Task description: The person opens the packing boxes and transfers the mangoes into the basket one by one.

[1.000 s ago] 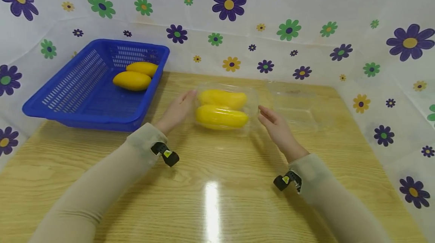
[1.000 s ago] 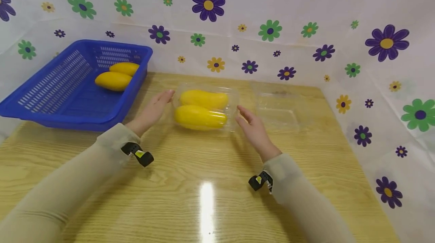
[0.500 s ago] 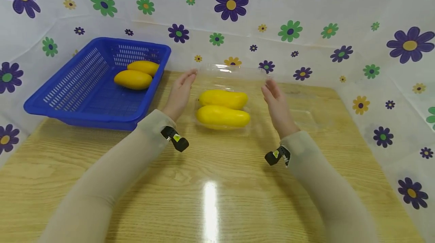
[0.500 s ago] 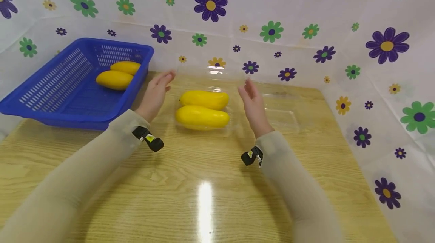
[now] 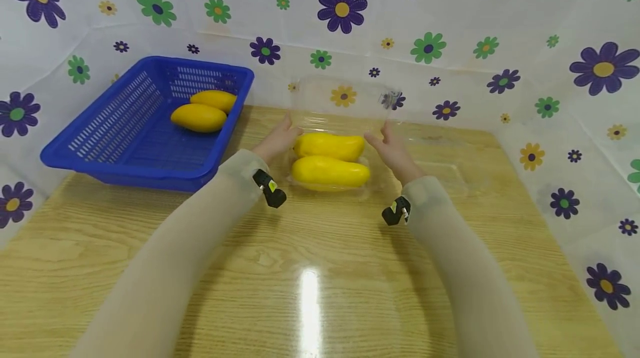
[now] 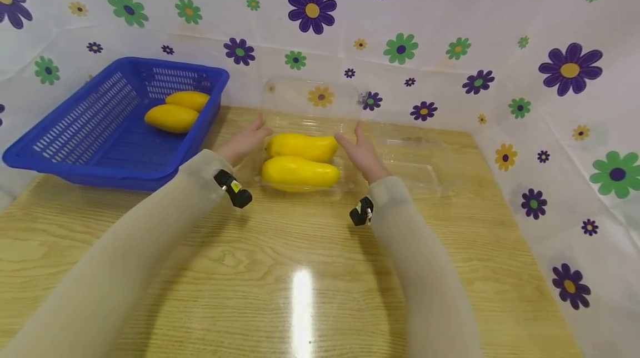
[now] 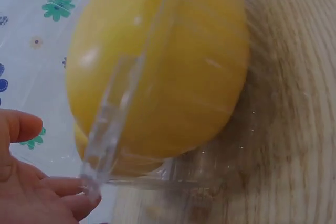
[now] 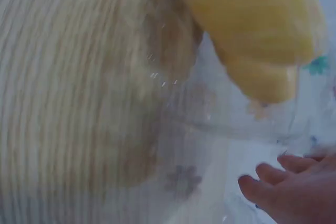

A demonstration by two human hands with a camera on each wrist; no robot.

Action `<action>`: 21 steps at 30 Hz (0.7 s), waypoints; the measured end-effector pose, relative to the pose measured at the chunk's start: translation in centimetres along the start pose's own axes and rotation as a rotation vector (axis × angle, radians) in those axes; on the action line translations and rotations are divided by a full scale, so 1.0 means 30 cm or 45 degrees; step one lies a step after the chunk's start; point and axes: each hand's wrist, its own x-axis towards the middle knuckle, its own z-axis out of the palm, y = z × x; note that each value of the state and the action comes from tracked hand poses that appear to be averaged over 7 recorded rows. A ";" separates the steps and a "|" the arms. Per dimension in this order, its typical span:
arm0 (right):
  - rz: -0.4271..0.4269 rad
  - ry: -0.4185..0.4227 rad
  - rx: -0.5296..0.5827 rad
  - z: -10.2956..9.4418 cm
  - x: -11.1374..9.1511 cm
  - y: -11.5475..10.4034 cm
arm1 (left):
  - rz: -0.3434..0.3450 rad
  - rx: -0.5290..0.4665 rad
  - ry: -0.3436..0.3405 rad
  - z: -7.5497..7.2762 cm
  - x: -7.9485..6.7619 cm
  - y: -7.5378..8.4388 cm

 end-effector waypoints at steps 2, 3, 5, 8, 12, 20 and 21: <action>0.030 -0.080 -0.025 -0.009 0.002 0.015 | -0.027 0.002 -0.021 0.008 0.014 0.001; 0.048 -0.114 -0.026 -0.012 0.002 0.022 | -0.033 0.004 -0.027 0.011 0.021 0.001; 0.058 -0.154 -0.013 -0.016 0.002 0.034 | -0.033 0.036 -0.025 0.016 0.033 0.005; 0.065 -0.171 0.037 -0.011 0.007 0.044 | -0.017 0.046 0.002 0.021 0.051 0.005; 0.071 -0.153 0.048 -0.004 0.015 0.051 | -0.114 -0.275 -0.043 0.035 0.061 0.004; 0.123 -0.175 0.089 0.005 0.009 0.070 | -0.172 -0.251 -0.091 0.034 0.051 -0.021; 0.117 -0.170 0.098 0.004 0.006 0.071 | -0.168 -0.227 -0.105 0.031 0.050 -0.022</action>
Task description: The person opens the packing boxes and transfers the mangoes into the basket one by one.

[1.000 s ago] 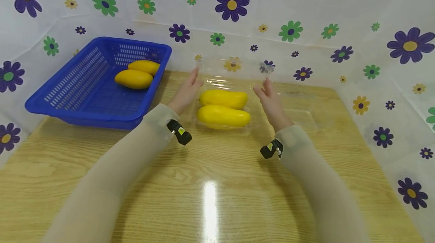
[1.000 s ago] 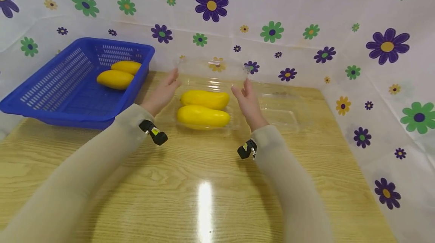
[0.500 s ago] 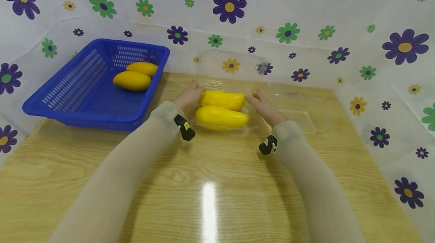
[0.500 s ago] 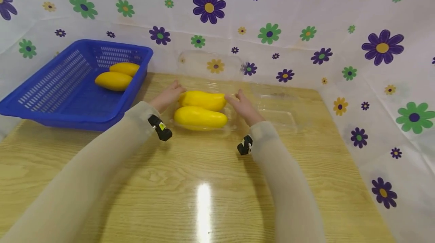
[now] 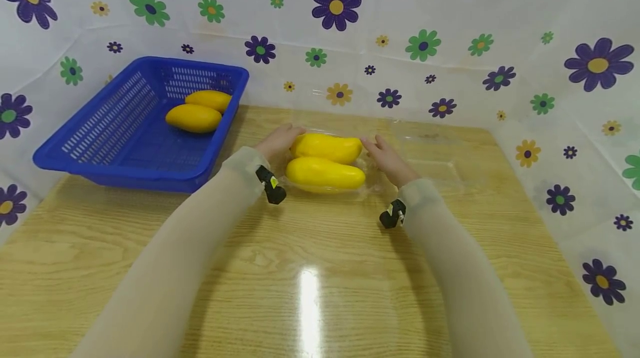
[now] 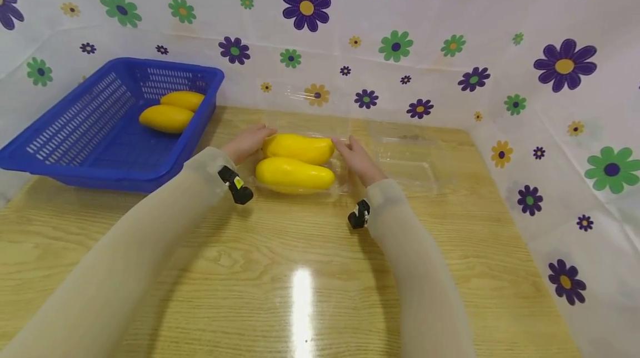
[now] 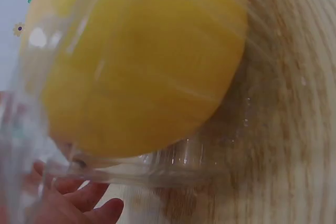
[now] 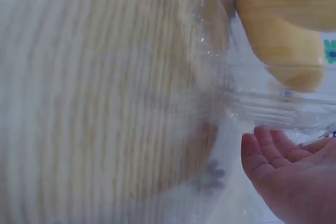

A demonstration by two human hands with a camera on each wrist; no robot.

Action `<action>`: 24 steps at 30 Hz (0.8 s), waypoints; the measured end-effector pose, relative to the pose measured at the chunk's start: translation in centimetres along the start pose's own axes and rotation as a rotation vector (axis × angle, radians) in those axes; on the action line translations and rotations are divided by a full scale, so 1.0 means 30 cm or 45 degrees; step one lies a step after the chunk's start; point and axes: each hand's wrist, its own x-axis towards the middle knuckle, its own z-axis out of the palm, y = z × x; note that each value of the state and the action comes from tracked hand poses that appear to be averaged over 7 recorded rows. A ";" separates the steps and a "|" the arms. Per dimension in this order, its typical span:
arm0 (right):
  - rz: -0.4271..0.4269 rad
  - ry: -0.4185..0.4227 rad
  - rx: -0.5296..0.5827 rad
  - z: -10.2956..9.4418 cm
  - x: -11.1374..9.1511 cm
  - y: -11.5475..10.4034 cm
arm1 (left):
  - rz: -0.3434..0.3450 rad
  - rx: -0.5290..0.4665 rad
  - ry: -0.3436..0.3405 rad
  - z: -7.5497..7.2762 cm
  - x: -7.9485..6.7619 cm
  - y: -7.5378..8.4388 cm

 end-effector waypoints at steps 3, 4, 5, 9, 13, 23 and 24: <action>-0.024 0.026 0.000 -0.004 -0.023 -0.002 | 0.017 0.119 0.008 -0.009 -0.006 0.001; -0.025 0.036 -0.012 -0.006 -0.034 -0.004 | 0.013 0.135 0.005 -0.011 -0.009 0.002; -0.029 0.045 -0.028 -0.008 -0.048 -0.005 | 0.024 0.200 0.009 -0.012 -0.016 0.005; -0.052 0.052 -0.143 -0.009 -0.110 -0.004 | 0.163 0.521 0.036 -0.002 -0.051 0.014; -0.078 0.047 -0.282 0.001 -0.167 0.013 | 0.365 0.855 0.056 0.026 -0.095 0.017; -0.169 -0.039 -0.526 0.051 -0.230 0.043 | 0.676 1.489 -0.227 0.135 -0.184 0.071; -0.169 -0.044 -0.540 0.057 -0.229 0.047 | 0.656 1.505 -0.253 0.141 -0.184 0.073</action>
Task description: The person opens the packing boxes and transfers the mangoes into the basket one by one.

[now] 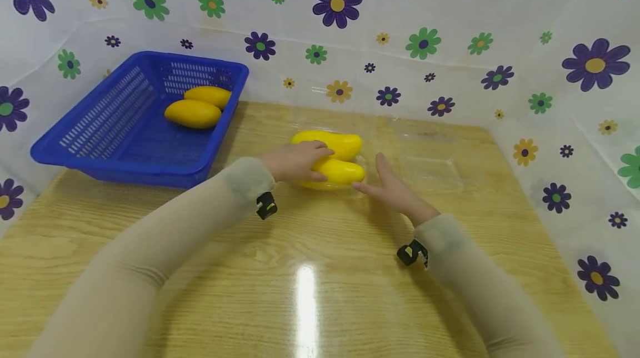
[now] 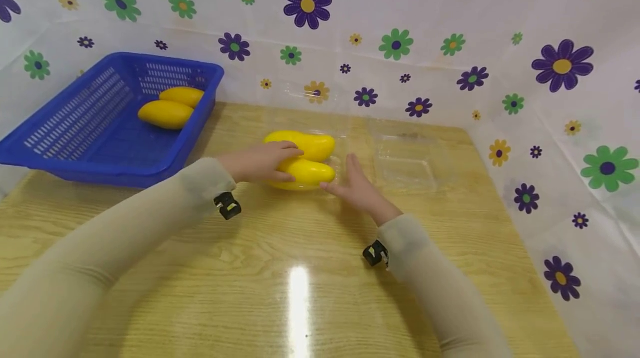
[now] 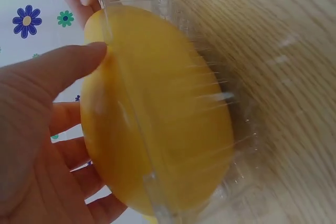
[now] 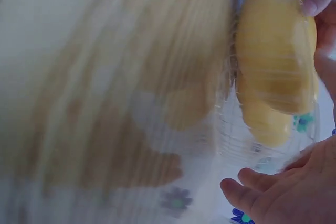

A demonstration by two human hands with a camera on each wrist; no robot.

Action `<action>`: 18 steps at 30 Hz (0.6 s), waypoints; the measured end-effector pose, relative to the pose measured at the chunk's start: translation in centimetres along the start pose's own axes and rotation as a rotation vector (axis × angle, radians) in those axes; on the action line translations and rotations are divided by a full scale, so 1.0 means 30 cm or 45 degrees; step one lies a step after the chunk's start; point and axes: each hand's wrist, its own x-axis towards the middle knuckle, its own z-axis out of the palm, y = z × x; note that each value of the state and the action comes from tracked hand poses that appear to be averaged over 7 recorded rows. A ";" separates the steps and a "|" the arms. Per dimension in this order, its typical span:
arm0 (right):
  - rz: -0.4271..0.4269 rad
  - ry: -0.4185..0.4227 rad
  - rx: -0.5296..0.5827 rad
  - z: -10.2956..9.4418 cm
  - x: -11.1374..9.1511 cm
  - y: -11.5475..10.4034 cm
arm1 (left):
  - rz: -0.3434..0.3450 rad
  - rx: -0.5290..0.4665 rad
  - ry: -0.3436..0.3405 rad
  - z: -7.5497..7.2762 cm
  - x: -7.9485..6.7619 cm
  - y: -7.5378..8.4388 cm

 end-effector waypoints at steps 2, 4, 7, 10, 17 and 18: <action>0.003 0.000 -0.012 0.009 0.001 0.003 | 0.009 0.019 -0.045 0.000 0.010 0.008; 0.008 0.011 -0.024 0.013 0.000 0.005 | 0.029 0.026 -0.073 -0.005 0.017 0.014; 0.002 0.031 -0.039 0.015 -0.001 0.008 | 0.091 0.033 -0.099 -0.023 0.026 0.025; -0.011 0.039 -0.037 0.013 -0.002 0.009 | 0.130 0.047 -0.144 -0.041 0.031 0.037; 0.008 0.011 0.051 0.014 0.000 0.008 | 0.106 0.074 -0.198 -0.050 0.038 0.046; 0.014 0.018 0.069 0.013 -0.001 0.008 | 0.115 0.073 -0.191 -0.051 0.037 0.047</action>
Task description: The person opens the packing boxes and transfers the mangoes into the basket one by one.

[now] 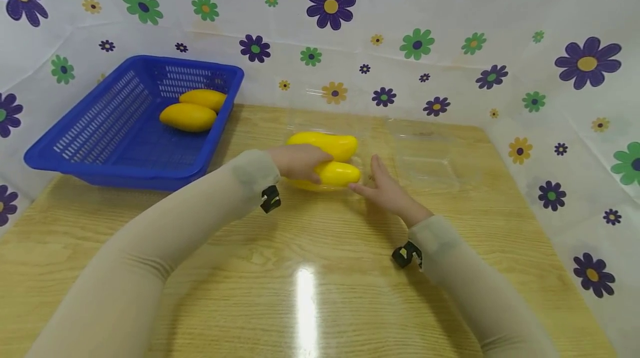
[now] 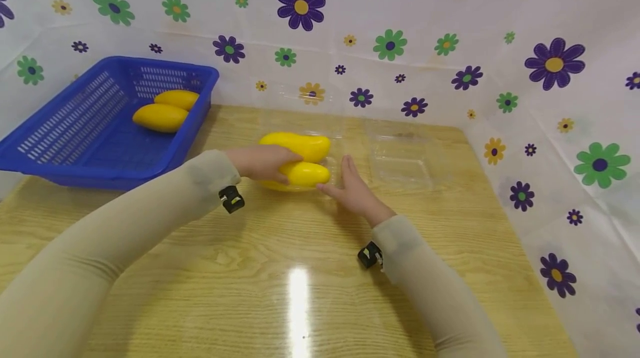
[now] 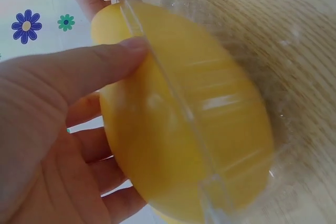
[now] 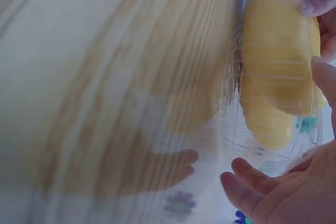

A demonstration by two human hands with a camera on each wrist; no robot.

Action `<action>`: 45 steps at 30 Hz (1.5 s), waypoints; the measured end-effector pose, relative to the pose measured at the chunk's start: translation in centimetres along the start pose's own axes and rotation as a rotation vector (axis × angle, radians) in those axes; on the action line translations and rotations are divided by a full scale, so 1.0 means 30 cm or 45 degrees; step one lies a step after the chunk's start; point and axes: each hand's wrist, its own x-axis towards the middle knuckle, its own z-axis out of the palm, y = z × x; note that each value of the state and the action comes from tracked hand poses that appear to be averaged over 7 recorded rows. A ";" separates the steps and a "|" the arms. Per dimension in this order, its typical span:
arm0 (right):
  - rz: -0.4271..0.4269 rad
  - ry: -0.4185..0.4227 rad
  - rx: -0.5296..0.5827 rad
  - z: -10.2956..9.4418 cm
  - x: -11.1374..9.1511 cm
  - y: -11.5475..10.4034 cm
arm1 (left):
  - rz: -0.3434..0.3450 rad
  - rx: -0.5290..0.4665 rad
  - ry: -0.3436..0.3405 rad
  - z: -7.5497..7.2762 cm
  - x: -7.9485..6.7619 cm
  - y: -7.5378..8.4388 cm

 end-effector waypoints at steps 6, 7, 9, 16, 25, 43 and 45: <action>0.051 0.015 0.198 -0.002 -0.003 -0.001 | 0.031 -0.005 0.067 0.001 -0.021 -0.002; 0.059 0.018 0.227 -0.006 -0.006 0.000 | 0.026 -0.002 0.075 0.001 -0.021 -0.001; 0.059 0.040 0.233 -0.014 -0.011 0.002 | 0.012 0.007 0.088 0.001 -0.022 0.000; 0.045 0.124 0.363 -0.036 -0.017 0.023 | -0.027 0.028 0.142 -0.002 -0.026 0.003; 0.098 0.089 0.701 -0.025 0.002 0.058 | -0.058 -0.012 0.163 -0.003 -0.030 0.011; 0.154 0.124 0.767 -0.011 0.005 0.040 | -0.007 0.034 0.220 -0.015 -0.052 0.014; 0.156 0.124 0.763 -0.013 0.003 0.035 | 0.000 0.039 0.232 -0.020 -0.057 0.017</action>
